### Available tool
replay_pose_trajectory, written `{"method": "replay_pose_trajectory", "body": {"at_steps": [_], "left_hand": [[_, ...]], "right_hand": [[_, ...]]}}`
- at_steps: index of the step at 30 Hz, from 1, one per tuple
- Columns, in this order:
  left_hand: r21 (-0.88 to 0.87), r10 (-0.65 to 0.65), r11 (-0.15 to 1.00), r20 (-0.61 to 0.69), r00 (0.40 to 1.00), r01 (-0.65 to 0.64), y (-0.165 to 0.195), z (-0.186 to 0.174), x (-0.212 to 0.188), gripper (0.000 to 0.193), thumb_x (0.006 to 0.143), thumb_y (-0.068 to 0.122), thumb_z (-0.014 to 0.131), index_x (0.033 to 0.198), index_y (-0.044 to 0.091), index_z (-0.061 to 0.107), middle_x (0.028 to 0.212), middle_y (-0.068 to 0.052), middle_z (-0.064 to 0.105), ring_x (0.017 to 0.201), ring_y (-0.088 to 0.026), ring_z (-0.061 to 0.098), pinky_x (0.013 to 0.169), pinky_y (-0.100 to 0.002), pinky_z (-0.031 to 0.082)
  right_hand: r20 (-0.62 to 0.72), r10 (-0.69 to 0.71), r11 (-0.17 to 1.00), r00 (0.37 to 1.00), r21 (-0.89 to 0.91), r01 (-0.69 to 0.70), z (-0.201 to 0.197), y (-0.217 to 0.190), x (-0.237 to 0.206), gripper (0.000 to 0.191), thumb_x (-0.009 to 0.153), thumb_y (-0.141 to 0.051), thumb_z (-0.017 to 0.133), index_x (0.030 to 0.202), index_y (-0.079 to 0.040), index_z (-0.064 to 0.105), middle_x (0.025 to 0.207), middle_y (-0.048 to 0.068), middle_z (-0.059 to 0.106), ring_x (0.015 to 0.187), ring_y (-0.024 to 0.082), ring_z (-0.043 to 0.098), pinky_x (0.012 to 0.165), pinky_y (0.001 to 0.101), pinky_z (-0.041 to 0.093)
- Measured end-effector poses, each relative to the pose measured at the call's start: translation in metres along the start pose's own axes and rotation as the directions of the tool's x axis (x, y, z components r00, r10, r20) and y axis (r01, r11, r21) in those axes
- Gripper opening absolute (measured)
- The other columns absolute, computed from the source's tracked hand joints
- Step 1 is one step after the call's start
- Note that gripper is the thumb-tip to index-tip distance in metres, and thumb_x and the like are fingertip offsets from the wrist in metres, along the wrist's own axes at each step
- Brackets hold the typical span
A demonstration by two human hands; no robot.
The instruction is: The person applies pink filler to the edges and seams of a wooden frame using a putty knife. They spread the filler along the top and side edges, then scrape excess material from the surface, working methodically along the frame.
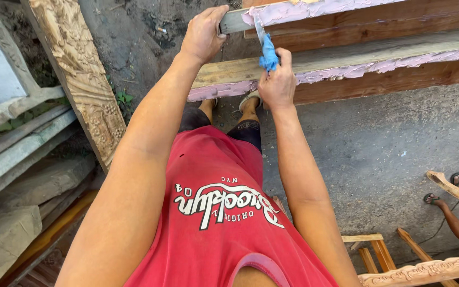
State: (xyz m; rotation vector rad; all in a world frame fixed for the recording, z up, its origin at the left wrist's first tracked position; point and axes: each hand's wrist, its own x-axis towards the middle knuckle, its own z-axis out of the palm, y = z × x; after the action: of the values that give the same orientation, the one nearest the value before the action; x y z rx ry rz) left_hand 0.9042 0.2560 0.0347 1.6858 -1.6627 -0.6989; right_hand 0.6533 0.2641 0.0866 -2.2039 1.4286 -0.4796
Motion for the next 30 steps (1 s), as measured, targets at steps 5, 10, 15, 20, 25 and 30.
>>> {"method": "replay_pose_trajectory", "body": {"at_steps": [5, 10, 15, 20, 25, 30], "left_hand": [[0.017, -0.018, 1.000, 0.014, 1.000, 0.018, -0.001, 0.001, -0.002, 0.061, 0.076, 0.005, 0.085, 0.133, 0.004, 0.064, 0.126, -0.018, 0.070, 0.112, -0.040, 0.067, 0.097, -0.044, 0.055], [0.020, 0.016, 1.000, -0.011, 1.000, -0.016, -0.002, -0.001, -0.002, 0.061, 0.075, 0.005, 0.086, 0.133, 0.003, 0.065, 0.127, -0.019, 0.070, 0.113, -0.039, 0.067, 0.098, -0.043, 0.056], [0.032, -0.005, 0.999, 0.014, 1.000, 0.004, -0.003, 0.001, -0.001, 0.061, 0.076, 0.008, 0.088, 0.132, 0.003, 0.065, 0.126, -0.019, 0.070, 0.113, -0.039, 0.067, 0.098, -0.044, 0.055], [0.007, -0.085, 0.996, 0.003, 0.996, 0.085, -0.004, 0.001, -0.006, 0.051, 0.081, 0.005, 0.084, 0.129, 0.003, 0.066, 0.121, -0.019, 0.070, 0.113, -0.041, 0.066, 0.099, -0.045, 0.055], [-0.020, 0.010, 1.000, -0.188, 0.982, -0.014, -0.006, -0.002, -0.012, 0.055, 0.074, 0.006, 0.084, 0.125, 0.003, 0.063, 0.118, -0.023, 0.069, 0.108, -0.043, 0.066, 0.095, -0.046, 0.054], [-0.055, -0.044, 0.998, -0.056, 0.997, 0.041, -0.009, -0.006, -0.012, 0.050, 0.077, 0.007, 0.084, 0.124, 0.007, 0.067, 0.112, -0.022, 0.072, 0.105, -0.044, 0.066, 0.090, -0.048, 0.055]], "right_hand": [[-0.088, -0.051, 0.980, 0.995, -0.198, 0.032, -0.004, 0.003, -0.008, 0.020, 0.084, 0.003, 0.065, 0.103, 0.001, 0.070, 0.121, 0.014, 0.055, 0.104, 0.037, 0.064, 0.082, 0.0486, 0.055], [-0.042, -0.018, 0.982, 0.999, -0.189, 0.010, 0.007, 0.001, -0.002, 0.015, 0.087, 0.004, 0.064, 0.100, 0.002, 0.070, 0.125, 0.014, 0.055, 0.102, 0.036, 0.064, 0.084, 0.0479, 0.056], [-0.064, 0.098, 0.977, 0.993, -0.184, -0.108, -0.009, 0.030, 0.000, 0.016, 0.086, -0.003, 0.067, 0.100, 0.004, 0.069, 0.118, 0.015, 0.060, 0.090, 0.034, 0.068, 0.079, 0.0428, 0.058], [-0.125, 0.037, 0.996, 0.991, -0.074, -0.047, -0.016, 0.040, 0.006, 0.011, 0.090, 0.001, 0.068, 0.101, 0.001, 0.069, 0.110, 0.014, 0.066, 0.085, 0.033, 0.072, 0.077, 0.0419, 0.059], [-0.028, -0.070, 0.995, 0.997, -0.067, 0.068, 0.006, 0.006, 0.011, 0.018, 0.089, 0.002, 0.068, 0.105, -0.004, 0.072, 0.107, 0.012, 0.064, 0.081, 0.037, 0.070, 0.071, 0.0451, 0.059], [0.075, -0.071, 0.996, 0.995, -0.049, 0.074, 0.015, -0.016, 0.007, 0.019, 0.085, 0.005, 0.065, 0.099, -0.007, 0.072, 0.104, 0.011, 0.062, 0.074, 0.036, 0.070, 0.067, 0.0472, 0.058]]}}
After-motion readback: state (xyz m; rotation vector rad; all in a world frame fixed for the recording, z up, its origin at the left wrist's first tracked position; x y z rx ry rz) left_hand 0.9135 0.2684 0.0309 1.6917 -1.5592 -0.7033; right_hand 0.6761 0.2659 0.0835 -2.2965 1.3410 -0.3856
